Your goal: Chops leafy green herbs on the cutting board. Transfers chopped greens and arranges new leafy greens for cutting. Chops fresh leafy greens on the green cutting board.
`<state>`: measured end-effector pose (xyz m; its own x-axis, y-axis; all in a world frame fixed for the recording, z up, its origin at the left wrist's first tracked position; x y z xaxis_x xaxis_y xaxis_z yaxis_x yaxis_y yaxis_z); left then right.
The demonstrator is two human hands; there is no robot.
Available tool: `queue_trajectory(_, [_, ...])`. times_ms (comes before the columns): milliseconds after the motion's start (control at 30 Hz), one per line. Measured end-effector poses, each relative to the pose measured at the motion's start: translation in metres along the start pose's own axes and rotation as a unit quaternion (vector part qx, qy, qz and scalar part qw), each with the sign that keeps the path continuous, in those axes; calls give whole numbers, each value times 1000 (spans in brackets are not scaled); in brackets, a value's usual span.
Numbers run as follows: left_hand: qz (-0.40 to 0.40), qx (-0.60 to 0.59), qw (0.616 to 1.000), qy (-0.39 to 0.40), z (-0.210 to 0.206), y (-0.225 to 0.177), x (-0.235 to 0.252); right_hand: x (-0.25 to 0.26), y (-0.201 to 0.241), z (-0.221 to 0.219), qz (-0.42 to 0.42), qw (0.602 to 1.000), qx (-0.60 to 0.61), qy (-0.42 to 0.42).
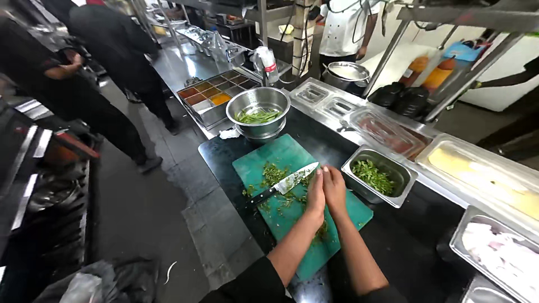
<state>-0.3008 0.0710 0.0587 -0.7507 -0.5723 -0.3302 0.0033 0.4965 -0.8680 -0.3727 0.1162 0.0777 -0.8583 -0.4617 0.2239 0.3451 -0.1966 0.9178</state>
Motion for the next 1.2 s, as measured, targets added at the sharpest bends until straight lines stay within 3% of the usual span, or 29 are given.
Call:
queue_trajectory(100, [-99,126,987,7,33,-29,1,-14,35,27,32,998,6,-52])
queue_trajectory(167, [-116,295,948,-34,71,-45,-4,-33,40,35,32,998,24,-42])
queue_trajectory(267, [-77,542,829,-114,138,-64,-14,-56,14,24,-8,998,58,30])
queue_trajectory(367, [23,640,757,-130,186,-57,-14,-78,-7,6,-44,995,67,63])
queue_trajectory(633, [54,761,645,-42,177,-58,4,-86,-8,-37,-75,984,57,153])
queue_trajectory(700, [61,769,635,-31,167,-67,-4,-88,-5,-42,-87,980,76,160])
queue_trajectory(800, [105,756,647,-7,159,-70,-13,-98,-8,-57,-171,959,162,158])
queue_trajectory(933, [133,623,770,32,169,-54,-10,-114,-4,-84,-303,900,279,145])
queue_trajectory(1067, [131,396,908,32,164,-39,-25,-121,-3,-90,-365,865,326,107])
queue_trajectory(1133, [127,278,952,29,160,-25,-31,-120,-8,-88,-364,870,317,104])
queue_trajectory(1200, [123,222,967,20,153,-15,-38,-119,-11,-85,-351,879,303,107])
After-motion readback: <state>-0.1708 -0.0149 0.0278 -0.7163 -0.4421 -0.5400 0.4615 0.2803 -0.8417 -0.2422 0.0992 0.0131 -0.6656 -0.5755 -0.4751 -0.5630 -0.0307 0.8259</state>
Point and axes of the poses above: each hand's wrist, its own x-axis towards the middle knuckle, its own z-axis out of the back of the hand, y = z × x, the point moved 7 cm from there along x, towards the middle knuckle, and after that the axes turned 4 degrees about z, right-handed, at the moved point
